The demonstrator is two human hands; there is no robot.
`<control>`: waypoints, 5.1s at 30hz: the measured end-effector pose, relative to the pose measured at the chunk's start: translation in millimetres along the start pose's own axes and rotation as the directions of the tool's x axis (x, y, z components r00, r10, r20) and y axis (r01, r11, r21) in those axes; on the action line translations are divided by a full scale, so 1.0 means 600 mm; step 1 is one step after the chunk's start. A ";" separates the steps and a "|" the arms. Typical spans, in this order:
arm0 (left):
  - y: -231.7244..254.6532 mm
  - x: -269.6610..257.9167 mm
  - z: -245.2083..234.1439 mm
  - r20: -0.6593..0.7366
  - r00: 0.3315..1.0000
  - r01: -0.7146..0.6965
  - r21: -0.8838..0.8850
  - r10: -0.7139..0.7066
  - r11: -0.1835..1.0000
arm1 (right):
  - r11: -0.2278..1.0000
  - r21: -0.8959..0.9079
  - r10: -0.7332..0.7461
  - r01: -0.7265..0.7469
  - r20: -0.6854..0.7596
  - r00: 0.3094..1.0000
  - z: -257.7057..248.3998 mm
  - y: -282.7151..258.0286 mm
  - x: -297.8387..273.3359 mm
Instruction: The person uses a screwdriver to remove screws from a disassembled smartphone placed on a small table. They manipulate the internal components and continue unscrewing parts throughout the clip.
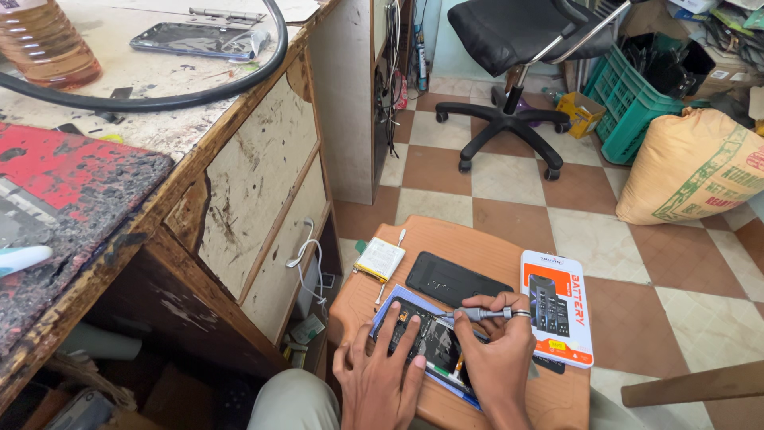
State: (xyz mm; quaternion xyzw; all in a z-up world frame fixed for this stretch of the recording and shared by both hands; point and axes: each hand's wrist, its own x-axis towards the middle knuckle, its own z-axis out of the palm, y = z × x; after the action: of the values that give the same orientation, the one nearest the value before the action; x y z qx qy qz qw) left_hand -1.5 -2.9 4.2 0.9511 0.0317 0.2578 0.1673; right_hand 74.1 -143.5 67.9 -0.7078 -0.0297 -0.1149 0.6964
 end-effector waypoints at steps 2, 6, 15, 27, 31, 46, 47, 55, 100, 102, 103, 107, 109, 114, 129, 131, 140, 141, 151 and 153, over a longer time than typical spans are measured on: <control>0.001 0.000 0.000 -0.001 1.000 0.007 -0.002 -0.007 1.000 | 1.000 0.000 -0.002 0.002 -0.002 1.000 0.001 0.001 0.001; 0.002 0.000 -0.002 -0.029 1.000 0.000 0.016 0.000 1.000 | 0.999 0.041 -0.019 0.019 0.007 1.000 0.002 0.003 0.000; 0.003 0.001 -0.005 0.001 1.000 0.004 0.000 -0.004 1.000 | 0.999 0.022 -0.038 0.038 0.017 0.999 0.001 0.002 -0.001; 0.003 -0.001 -0.003 -0.007 1.000 0.002 -0.003 -0.002 1.000 | 0.999 0.038 -0.034 0.034 0.003 0.999 0.001 0.009 0.001; 0.003 -0.001 -0.003 -0.009 1.000 0.007 -0.009 -0.007 1.000 | 0.999 0.039 -0.025 0.025 0.008 1.000 0.000 0.010 0.001; -0.004 -0.003 0.006 -0.001 1.000 -0.010 -0.009 0.010 1.000 | 1.000 0.007 -0.007 0.007 0.009 1.000 0.000 0.007 -0.001; -0.006 -0.004 0.009 -0.014 1.000 -0.022 0.002 0.022 1.000 | 0.999 0.024 -0.025 0.024 0.011 1.000 0.002 0.009 0.000; -0.038 0.000 0.079 -0.252 0.957 -0.085 0.231 0.144 0.969 | 0.989 -0.069 -0.131 0.130 -0.008 0.991 0.011 0.025 0.012; -0.066 -0.017 0.173 -0.457 0.840 -0.130 0.355 0.293 0.926 | 0.699 -0.589 0.109 0.405 0.648 0.754 0.032 -0.148 0.108; -0.063 -0.014 0.173 -0.471 0.833 -0.128 0.345 0.290 0.930 | 0.757 -0.457 -0.021 0.466 0.697 0.717 0.027 -0.155 0.111; -0.061 -0.013 0.171 -0.474 0.834 -0.121 0.344 0.284 0.931 | 0.750 -0.504 0.042 0.429 0.682 0.730 0.026 -0.154 0.111; -0.048 -0.021 0.154 -0.432 0.873 -0.089 0.316 0.227 0.944 | 0.677 -0.616 0.123 0.403 0.634 0.763 0.028 -0.136 0.112; -0.045 -0.016 0.151 -0.444 0.867 -0.090 0.306 0.226 0.948 | 0.713 -0.533 0.020 0.455 0.665 0.747 0.025 -0.132 0.113; -0.046 -0.019 0.149 -0.436 0.870 -0.097 0.312 0.233 0.945 | 0.622 -0.683 0.171 0.382 0.595 0.785 0.031 -0.139 0.104; -0.035 -0.021 0.120 -0.354 0.911 -0.117 0.273 0.212 0.955 | 0.701 -0.638 0.178 0.319 0.589 0.788 0.031 -0.159 0.095; -0.035 -0.020 0.116 -0.341 0.917 -0.116 0.271 0.208 0.956 | 0.664 -0.658 0.165 0.354 0.591 0.790 0.036 -0.154 0.097; -0.037 -0.016 0.123 -0.415 0.877 -0.120 0.299 0.242 0.947 | 0.672 -0.603 0.018 0.430 0.594 0.804 0.037 -0.133 0.090; -0.036 -0.014 0.121 -0.428 0.871 -0.117 0.299 0.243 0.947 | 0.649 -0.636 0.056 0.417 0.586 0.808 0.037 -0.135 0.090; -0.030 -0.020 0.095 -0.269 0.947 -0.132 0.173 0.176 0.976 | 0.756 -0.593 0.043 0.277 0.467 0.883 0.020 -0.107 0.101; -0.032 -0.020 0.088 -0.244 0.953 -0.147 0.149 0.181 0.978 | 0.828 -0.509 -0.018 0.233 0.392 0.920 -0.006 -0.092 0.112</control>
State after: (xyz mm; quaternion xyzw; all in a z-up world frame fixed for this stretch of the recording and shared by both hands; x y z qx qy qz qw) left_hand 15.2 -2.4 -50.6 0.9180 -0.0096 0.3888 0.0779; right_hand 127.7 -153.3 135.7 -0.8817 -0.1737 -0.0294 0.4377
